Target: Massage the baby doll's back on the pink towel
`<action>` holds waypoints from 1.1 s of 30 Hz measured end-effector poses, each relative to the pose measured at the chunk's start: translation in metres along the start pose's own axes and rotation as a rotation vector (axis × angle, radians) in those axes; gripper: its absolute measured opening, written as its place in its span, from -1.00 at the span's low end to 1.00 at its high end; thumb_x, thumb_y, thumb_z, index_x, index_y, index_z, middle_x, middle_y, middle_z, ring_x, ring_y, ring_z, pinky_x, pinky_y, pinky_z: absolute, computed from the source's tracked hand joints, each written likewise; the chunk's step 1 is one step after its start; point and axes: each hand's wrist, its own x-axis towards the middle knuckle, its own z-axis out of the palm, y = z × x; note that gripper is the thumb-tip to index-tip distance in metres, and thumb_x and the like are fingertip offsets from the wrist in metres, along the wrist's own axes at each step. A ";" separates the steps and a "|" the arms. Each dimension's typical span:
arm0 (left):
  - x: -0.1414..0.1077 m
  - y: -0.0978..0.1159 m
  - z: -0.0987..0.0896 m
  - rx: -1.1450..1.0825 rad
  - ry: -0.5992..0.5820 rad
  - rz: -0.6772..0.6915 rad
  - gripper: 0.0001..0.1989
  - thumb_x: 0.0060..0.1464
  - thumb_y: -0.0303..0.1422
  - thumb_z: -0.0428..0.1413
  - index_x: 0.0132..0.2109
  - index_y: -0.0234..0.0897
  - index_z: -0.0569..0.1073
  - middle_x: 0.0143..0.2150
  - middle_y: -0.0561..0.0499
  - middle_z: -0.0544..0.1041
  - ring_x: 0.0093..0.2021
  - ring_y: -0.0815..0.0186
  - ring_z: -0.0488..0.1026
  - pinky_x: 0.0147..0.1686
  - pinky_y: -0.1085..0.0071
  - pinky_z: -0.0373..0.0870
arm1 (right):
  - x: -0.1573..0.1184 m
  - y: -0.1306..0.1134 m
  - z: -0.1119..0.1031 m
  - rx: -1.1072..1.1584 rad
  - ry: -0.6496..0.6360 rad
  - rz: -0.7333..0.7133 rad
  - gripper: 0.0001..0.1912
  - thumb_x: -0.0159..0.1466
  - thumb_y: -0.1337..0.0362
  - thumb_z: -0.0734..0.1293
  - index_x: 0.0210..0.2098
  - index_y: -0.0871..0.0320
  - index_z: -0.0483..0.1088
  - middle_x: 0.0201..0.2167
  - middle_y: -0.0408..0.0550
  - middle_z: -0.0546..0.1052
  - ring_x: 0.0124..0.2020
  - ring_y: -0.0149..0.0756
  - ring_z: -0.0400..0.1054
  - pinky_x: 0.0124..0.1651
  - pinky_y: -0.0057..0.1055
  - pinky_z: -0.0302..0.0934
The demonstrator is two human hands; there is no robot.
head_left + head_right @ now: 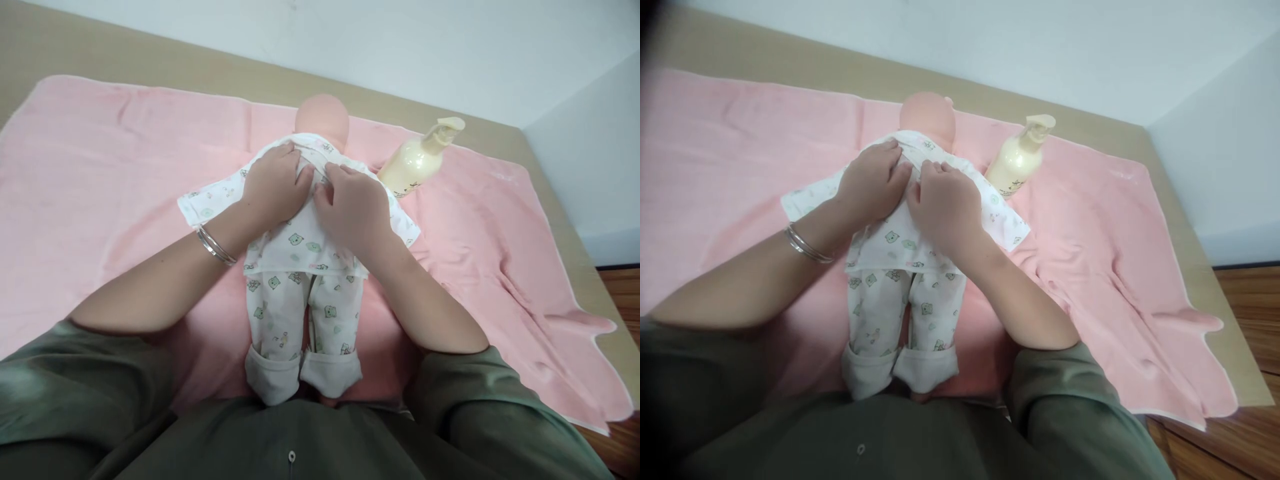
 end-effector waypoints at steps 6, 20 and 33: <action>-0.001 -0.006 0.008 -0.027 0.069 0.040 -0.47 0.41 -0.14 -0.23 0.23 -0.23 0.49 0.38 -0.17 0.46 0.44 0.02 0.32 0.52 0.02 0.18 | -0.001 0.000 0.016 0.014 0.058 -0.053 -0.52 0.47 0.30 0.13 0.25 0.40 0.41 0.19 0.30 0.58 0.36 0.08 0.36 0.36 -0.03 0.29; -0.008 -0.005 0.018 -0.058 0.127 0.059 -0.43 0.44 -0.12 -0.23 0.33 -0.33 0.39 0.43 -0.27 0.39 0.48 -0.04 0.26 0.54 -0.07 0.13 | 0.021 0.029 0.038 0.103 0.148 -0.079 -0.51 0.46 0.28 0.15 0.29 0.29 0.40 0.32 0.14 0.52 0.40 -0.05 0.33 0.48 -0.05 0.23; -0.036 0.030 0.003 0.065 0.073 0.111 -0.47 0.39 -0.36 -0.18 0.31 -0.48 0.45 0.38 -0.34 0.44 0.43 -0.16 0.32 0.48 -0.14 0.20 | 0.021 0.029 0.036 0.062 0.114 -0.104 -0.50 0.48 0.29 0.12 0.33 0.34 0.33 0.38 0.18 0.45 0.46 -0.10 0.27 0.53 -0.14 0.16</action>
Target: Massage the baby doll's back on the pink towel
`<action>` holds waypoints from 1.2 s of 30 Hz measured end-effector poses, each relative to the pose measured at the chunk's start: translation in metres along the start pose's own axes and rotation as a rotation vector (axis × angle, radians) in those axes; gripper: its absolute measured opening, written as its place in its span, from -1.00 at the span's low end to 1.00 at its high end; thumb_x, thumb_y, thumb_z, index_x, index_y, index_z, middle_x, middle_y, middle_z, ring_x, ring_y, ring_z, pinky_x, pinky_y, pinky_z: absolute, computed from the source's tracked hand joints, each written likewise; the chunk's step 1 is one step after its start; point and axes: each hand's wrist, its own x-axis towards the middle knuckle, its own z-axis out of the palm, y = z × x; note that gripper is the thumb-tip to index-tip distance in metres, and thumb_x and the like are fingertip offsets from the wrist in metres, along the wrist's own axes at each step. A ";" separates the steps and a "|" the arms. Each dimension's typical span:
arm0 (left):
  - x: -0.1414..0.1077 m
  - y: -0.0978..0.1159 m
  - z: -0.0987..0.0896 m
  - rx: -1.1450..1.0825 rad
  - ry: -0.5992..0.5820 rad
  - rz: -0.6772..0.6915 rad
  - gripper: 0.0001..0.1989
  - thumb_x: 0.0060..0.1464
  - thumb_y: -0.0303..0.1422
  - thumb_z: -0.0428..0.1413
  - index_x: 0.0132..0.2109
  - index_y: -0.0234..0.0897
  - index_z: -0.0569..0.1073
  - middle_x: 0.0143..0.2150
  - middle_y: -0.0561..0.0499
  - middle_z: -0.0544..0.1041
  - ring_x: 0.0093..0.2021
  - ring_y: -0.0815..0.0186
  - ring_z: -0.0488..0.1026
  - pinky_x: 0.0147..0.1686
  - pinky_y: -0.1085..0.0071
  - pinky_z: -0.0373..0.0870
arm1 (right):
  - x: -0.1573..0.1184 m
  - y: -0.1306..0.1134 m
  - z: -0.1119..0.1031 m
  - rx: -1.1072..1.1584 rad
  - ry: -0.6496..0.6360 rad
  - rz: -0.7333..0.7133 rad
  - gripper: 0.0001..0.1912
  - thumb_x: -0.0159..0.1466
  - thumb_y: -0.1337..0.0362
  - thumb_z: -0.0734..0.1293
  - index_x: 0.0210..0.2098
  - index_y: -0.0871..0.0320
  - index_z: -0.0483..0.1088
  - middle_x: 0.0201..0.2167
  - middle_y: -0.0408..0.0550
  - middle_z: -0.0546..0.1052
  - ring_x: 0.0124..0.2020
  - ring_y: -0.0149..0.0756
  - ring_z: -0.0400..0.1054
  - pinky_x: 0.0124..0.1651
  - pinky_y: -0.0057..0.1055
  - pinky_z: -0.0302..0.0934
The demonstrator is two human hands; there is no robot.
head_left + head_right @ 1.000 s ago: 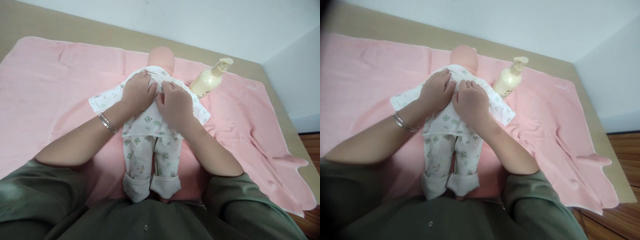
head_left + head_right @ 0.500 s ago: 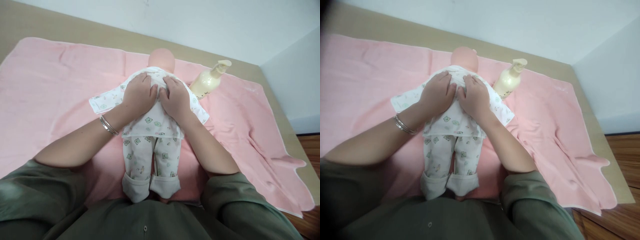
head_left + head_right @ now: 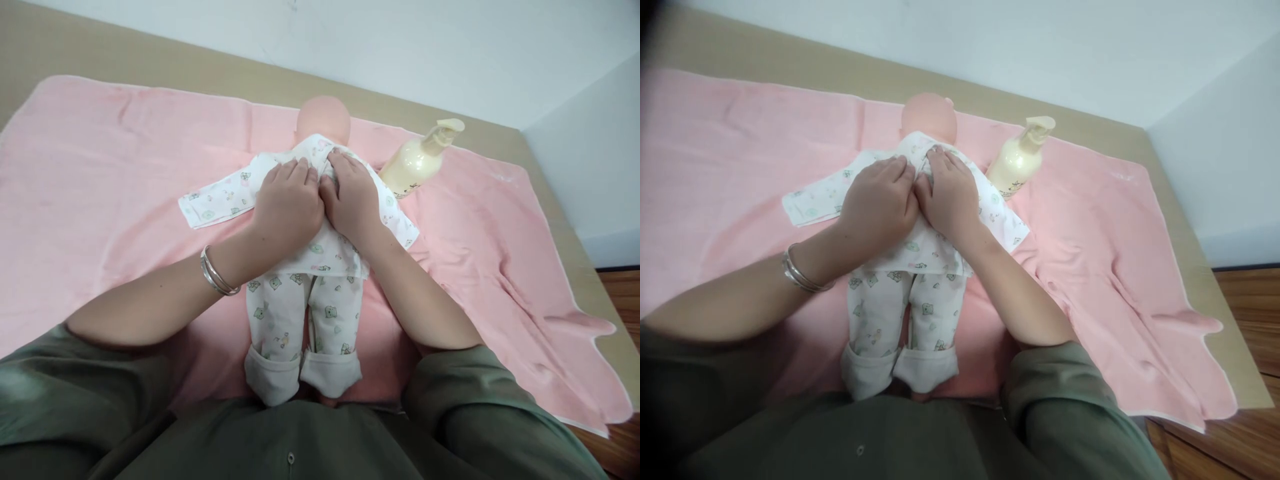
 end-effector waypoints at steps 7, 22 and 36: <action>0.003 -0.002 -0.006 0.003 -0.044 0.021 -0.49 0.39 -0.37 -0.16 0.28 -0.48 0.48 0.37 -0.35 0.44 0.42 -0.17 0.34 0.44 -0.13 0.28 | -0.003 -0.016 -0.020 -0.120 -0.056 0.097 -0.66 0.49 0.27 0.11 -0.09 0.19 0.51 -0.14 0.11 0.65 -0.01 0.00 0.54 0.07 -0.14 0.43; 0.005 -0.014 0.004 0.009 -0.011 -0.010 -0.42 0.44 -0.19 -0.18 0.43 -0.38 0.33 0.48 -0.28 0.32 0.52 -0.09 0.22 0.55 -0.16 0.04 | -0.001 -0.006 -0.007 0.005 -0.062 0.048 -0.45 0.50 0.30 0.06 0.38 0.38 0.31 0.44 0.22 0.37 0.52 0.02 0.18 0.54 0.06 0.13; 0.016 -0.026 0.008 -0.037 -0.047 0.024 -0.43 0.42 -0.25 -0.20 0.44 -0.35 0.28 0.53 -0.26 0.25 0.56 -0.04 0.14 0.57 -0.12 0.03 | -0.012 -0.031 -0.024 -0.198 -0.106 0.094 -0.53 0.55 0.26 0.06 0.07 0.43 0.50 0.02 0.34 0.65 0.14 0.16 0.52 0.25 0.01 0.40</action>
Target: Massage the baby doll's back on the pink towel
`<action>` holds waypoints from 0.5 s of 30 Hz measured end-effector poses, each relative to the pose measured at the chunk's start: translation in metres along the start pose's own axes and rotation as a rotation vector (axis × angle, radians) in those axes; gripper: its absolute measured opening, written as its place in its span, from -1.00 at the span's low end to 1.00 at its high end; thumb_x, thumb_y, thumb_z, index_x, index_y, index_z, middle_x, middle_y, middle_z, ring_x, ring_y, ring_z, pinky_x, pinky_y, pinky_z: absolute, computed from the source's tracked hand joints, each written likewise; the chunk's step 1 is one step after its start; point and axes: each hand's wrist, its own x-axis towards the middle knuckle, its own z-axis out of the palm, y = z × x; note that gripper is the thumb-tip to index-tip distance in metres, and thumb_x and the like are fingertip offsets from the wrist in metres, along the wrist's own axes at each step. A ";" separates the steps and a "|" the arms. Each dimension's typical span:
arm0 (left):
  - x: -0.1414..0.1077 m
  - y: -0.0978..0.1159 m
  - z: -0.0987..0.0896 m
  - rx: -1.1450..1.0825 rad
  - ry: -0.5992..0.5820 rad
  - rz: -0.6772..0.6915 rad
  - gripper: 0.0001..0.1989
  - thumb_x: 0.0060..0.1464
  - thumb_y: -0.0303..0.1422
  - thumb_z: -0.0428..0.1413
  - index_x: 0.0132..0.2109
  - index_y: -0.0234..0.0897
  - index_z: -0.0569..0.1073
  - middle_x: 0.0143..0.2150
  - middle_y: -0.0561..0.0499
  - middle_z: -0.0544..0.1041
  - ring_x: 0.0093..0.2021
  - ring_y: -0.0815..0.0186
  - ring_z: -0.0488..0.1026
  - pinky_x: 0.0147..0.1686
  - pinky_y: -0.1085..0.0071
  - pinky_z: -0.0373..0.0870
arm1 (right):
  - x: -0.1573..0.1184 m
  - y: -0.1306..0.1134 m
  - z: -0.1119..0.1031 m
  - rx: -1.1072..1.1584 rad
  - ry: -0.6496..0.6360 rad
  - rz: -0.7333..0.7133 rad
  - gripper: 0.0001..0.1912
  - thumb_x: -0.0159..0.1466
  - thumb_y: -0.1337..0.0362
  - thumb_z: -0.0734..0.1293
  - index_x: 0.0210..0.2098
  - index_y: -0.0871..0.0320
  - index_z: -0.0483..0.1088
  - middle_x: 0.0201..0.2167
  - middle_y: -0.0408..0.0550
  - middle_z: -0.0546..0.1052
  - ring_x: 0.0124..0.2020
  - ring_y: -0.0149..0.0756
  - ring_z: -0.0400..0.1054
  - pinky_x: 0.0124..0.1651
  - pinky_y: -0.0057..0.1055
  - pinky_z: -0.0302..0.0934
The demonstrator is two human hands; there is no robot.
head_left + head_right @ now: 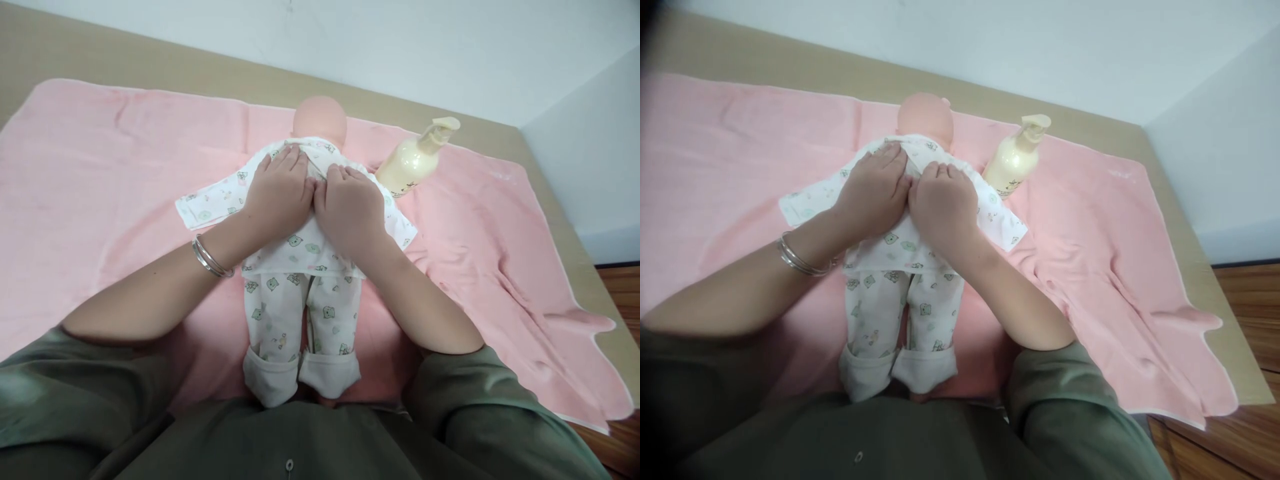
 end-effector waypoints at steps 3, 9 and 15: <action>0.001 -0.007 0.004 -0.044 0.003 0.012 -0.41 0.46 -0.15 -0.21 0.48 -0.27 0.23 0.55 -0.21 0.21 0.59 0.00 0.08 0.59 -0.09 -0.02 | -0.006 -0.006 0.000 -0.016 0.000 0.010 -0.54 0.53 0.32 0.08 0.15 0.47 0.47 0.10 0.40 0.62 0.22 0.17 0.49 0.31 0.02 0.38; 0.000 -0.009 0.005 -0.075 -0.035 -0.016 -0.33 0.48 -0.05 -0.28 0.49 -0.38 0.17 0.57 -0.30 0.13 0.61 -0.02 0.00 0.60 -0.06 -0.11 | -0.006 -0.008 0.000 -0.005 -0.013 0.017 -0.50 0.55 0.32 0.05 0.22 0.52 0.44 0.17 0.39 0.60 0.32 0.14 0.44 0.39 -0.02 0.33; 0.001 -0.008 0.004 -0.077 -0.029 -0.014 -0.33 0.47 -0.06 -0.27 0.50 -0.36 0.18 0.57 -0.28 0.15 0.61 -0.03 0.01 0.61 -0.06 -0.11 | 0.002 -0.001 0.004 0.066 -0.064 0.002 -0.42 0.52 0.33 0.11 0.42 0.56 0.22 0.44 0.35 0.34 0.52 0.11 0.18 0.56 -0.05 0.11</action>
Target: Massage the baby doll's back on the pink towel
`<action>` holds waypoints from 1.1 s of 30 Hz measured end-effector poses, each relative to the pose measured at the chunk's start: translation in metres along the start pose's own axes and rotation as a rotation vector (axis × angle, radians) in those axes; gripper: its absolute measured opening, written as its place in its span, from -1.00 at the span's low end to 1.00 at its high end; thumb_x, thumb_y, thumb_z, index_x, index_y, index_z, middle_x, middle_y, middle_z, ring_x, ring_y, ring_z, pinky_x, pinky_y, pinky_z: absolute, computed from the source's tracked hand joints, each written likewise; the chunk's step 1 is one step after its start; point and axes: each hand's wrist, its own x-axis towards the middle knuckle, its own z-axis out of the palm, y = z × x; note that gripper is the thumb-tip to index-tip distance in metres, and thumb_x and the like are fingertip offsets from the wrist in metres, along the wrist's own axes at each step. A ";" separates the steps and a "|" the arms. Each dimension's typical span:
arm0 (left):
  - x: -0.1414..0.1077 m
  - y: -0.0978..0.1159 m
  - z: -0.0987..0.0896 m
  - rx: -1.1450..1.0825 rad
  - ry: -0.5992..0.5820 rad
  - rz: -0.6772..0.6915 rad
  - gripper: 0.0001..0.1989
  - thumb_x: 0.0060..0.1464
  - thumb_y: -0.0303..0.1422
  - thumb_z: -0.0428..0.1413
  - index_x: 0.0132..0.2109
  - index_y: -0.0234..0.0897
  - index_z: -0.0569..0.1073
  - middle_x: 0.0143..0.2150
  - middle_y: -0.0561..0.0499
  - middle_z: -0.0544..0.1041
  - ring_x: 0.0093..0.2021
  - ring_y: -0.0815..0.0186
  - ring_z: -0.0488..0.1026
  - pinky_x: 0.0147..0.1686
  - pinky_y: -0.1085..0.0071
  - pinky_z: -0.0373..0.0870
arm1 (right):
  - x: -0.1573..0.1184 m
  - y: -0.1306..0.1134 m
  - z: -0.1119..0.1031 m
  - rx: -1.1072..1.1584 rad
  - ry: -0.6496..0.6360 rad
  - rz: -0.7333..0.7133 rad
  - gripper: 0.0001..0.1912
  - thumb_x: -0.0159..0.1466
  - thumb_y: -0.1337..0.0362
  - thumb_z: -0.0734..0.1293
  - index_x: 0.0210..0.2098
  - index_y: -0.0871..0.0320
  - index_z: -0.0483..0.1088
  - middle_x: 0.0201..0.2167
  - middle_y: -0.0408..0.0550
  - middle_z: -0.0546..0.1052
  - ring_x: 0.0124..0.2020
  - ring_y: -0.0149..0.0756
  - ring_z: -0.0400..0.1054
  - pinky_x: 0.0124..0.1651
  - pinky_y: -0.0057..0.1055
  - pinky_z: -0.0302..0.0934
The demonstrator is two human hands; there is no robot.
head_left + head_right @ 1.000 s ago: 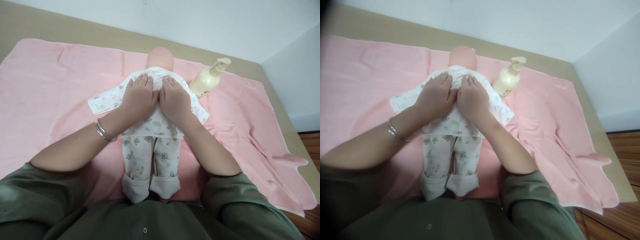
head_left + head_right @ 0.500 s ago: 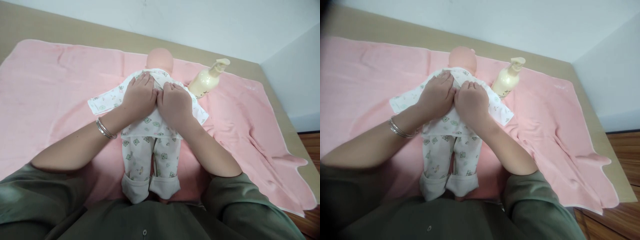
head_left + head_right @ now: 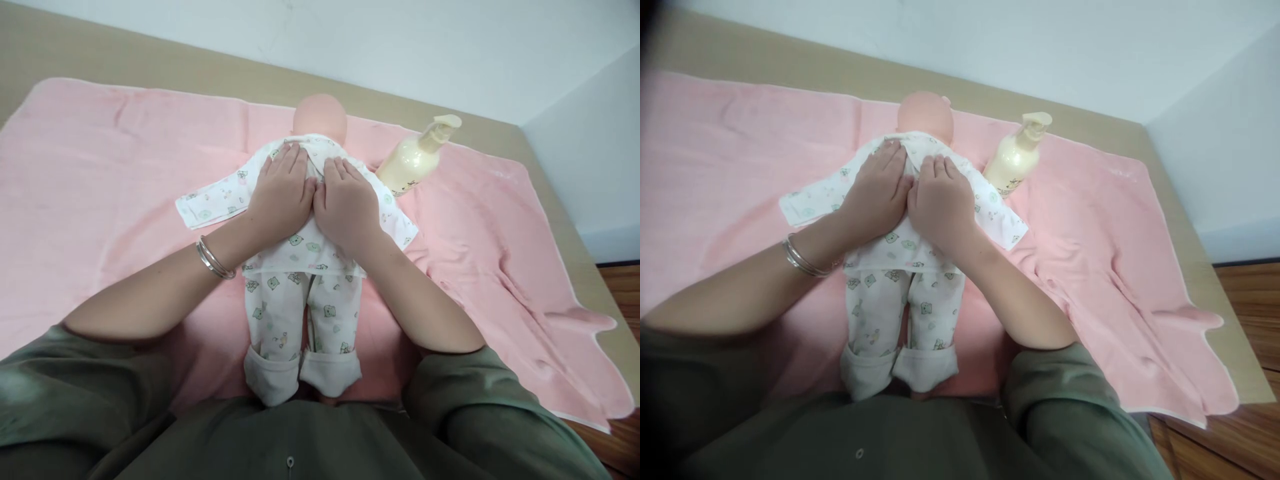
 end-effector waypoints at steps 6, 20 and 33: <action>0.000 -0.004 0.002 0.005 -0.001 0.010 -0.37 0.47 -0.09 -0.25 0.50 -0.32 0.17 0.57 -0.23 0.15 0.61 -0.01 0.02 0.61 -0.08 -0.05 | 0.005 0.010 0.010 0.077 0.048 -0.042 -0.37 0.49 0.31 0.07 0.46 0.53 0.17 0.49 0.30 0.26 0.55 0.08 0.12 0.60 0.00 0.03; -0.006 0.036 -0.020 0.195 -0.125 -0.112 -0.33 0.42 -0.27 -0.28 0.47 -0.70 0.17 0.52 -0.41 0.21 0.56 -0.13 0.11 0.58 -0.05 0.08 | 0.010 0.014 0.008 0.085 0.026 -0.040 -0.36 0.46 0.33 0.06 0.46 0.51 0.18 0.50 0.20 0.28 0.56 -0.06 0.10 0.64 -0.19 -0.03; -0.019 0.045 -0.028 0.218 -0.072 -0.030 -0.55 0.41 -0.34 -0.13 0.20 -0.53 0.48 0.26 -0.43 0.49 0.36 -0.19 0.40 0.37 -0.10 0.38 | 0.026 0.035 -0.004 0.118 -0.190 -0.146 -0.28 0.51 0.20 0.07 0.54 0.50 -0.02 0.59 0.23 0.04 0.64 -0.02 -0.13 0.68 -0.06 -0.18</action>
